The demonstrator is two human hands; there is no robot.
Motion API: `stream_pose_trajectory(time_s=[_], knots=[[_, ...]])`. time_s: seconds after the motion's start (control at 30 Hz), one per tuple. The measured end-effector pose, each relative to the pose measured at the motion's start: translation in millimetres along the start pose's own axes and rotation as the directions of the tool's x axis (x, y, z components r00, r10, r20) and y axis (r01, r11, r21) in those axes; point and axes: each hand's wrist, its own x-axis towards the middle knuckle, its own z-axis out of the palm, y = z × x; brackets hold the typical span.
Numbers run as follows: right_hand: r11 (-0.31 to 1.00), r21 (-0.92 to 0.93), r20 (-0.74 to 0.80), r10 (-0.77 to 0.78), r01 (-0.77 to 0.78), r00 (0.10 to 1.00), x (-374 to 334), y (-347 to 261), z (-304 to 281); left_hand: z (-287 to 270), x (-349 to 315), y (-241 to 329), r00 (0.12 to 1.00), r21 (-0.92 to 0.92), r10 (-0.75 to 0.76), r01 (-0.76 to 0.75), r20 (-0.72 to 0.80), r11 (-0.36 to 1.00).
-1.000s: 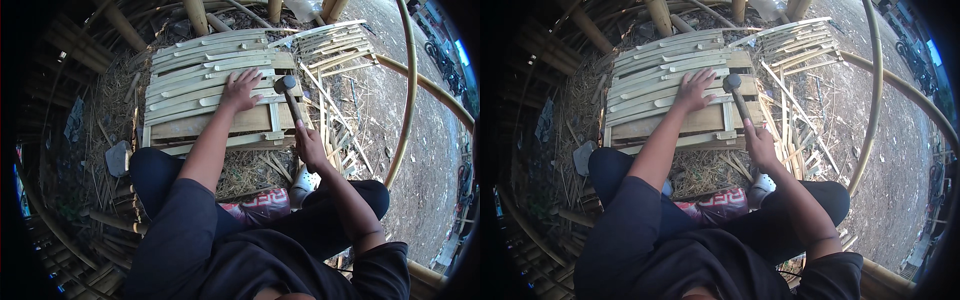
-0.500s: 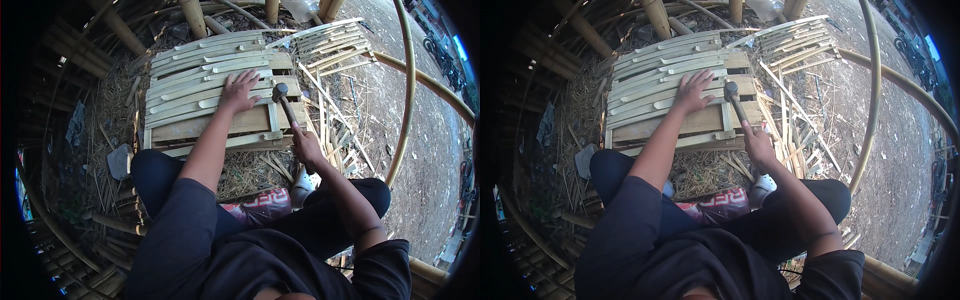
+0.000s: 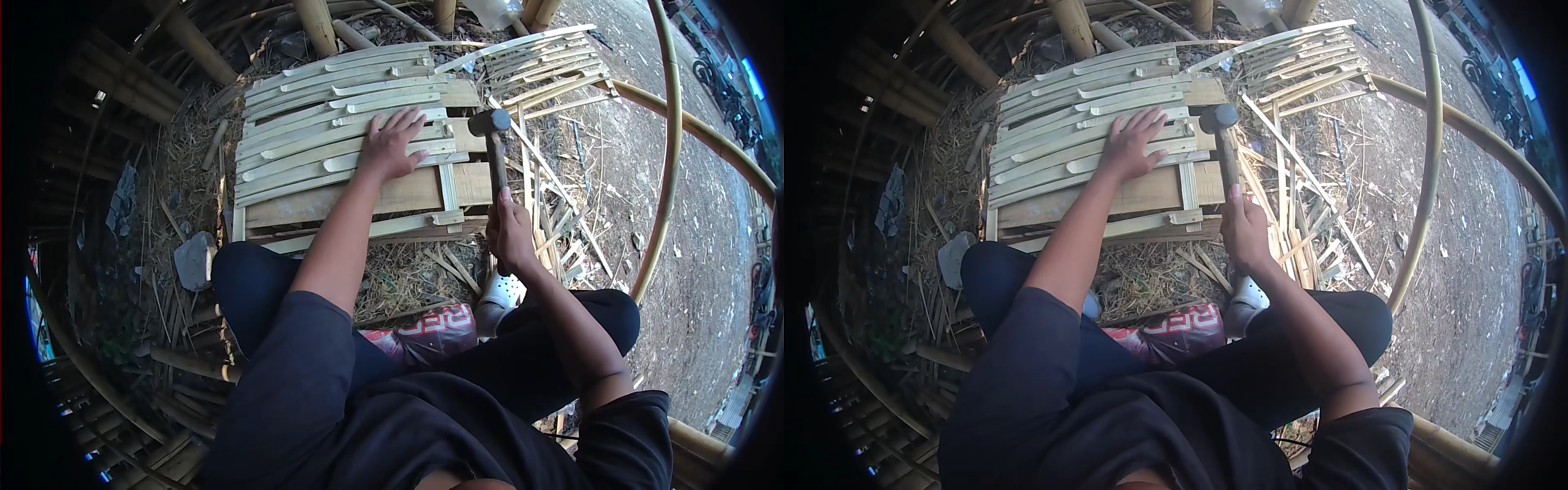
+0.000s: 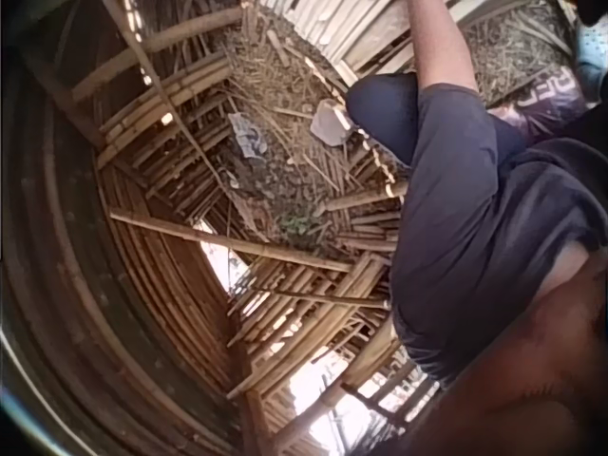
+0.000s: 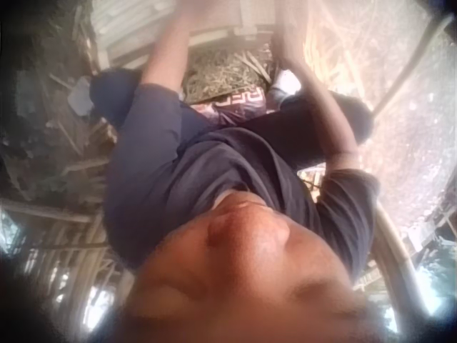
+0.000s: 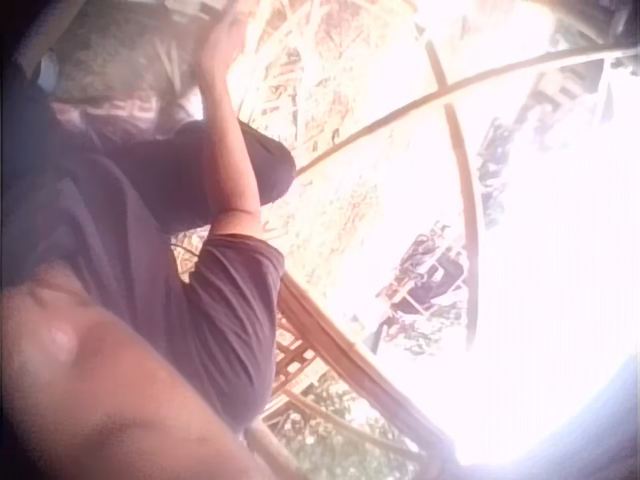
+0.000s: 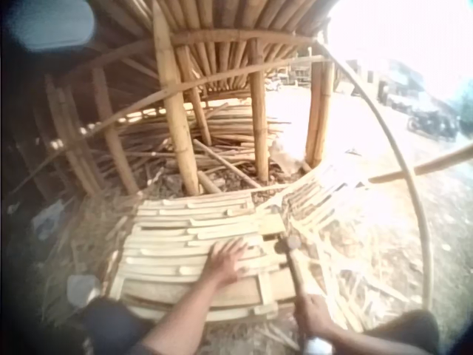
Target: The person constructs a panel by hammering small wooden pegs into bamboo strips arranged on a frame, then retrieves more pegs from a plastic bag to continue the assembly.
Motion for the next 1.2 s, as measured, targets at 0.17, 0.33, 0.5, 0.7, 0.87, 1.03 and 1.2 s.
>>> stream_pose_trajectory(time_s=[0.17,0.33,0.5,0.7,0.87,1.03,1.2], knots=[[0.980,-0.182,-0.017,-0.087,0.082,0.996,2,13,-5,-1,3,4,1.000,-0.002,0.007,-0.007,0.001,1.000],[0.945,-0.285,-0.033,0.156,-0.159,0.987,4,-5,2,-3,2,1,1.000,0.007,0.023,-0.023,0.003,1.000],[0.988,-0.064,0.067,0.142,-0.137,0.988,2,-17,-2,-1,1,1,1.000,0.001,0.024,-0.024,-0.007,1.000],[0.892,-0.397,-0.053,0.215,-0.218,0.975,10,4,-6,-2,2,3,1.000,-0.013,0.022,-0.022,-0.003,1.000],[0.875,-0.442,-0.045,0.198,-0.197,0.979,8,-6,-4,-4,1,2,1.000,-0.017,0.020,-0.020,-0.004,1.000],[0.935,-0.306,-0.020,0.180,-0.178,0.983,10,5,-5,-1,1,2,1.000,-0.011,0.025,-0.025,-0.010,1.000],[0.981,-0.075,0.131,-0.167,0.177,0.977,0,-8,-4,1,1,0,1.000,-0.010,0.022,-0.023,-0.021,1.000]])
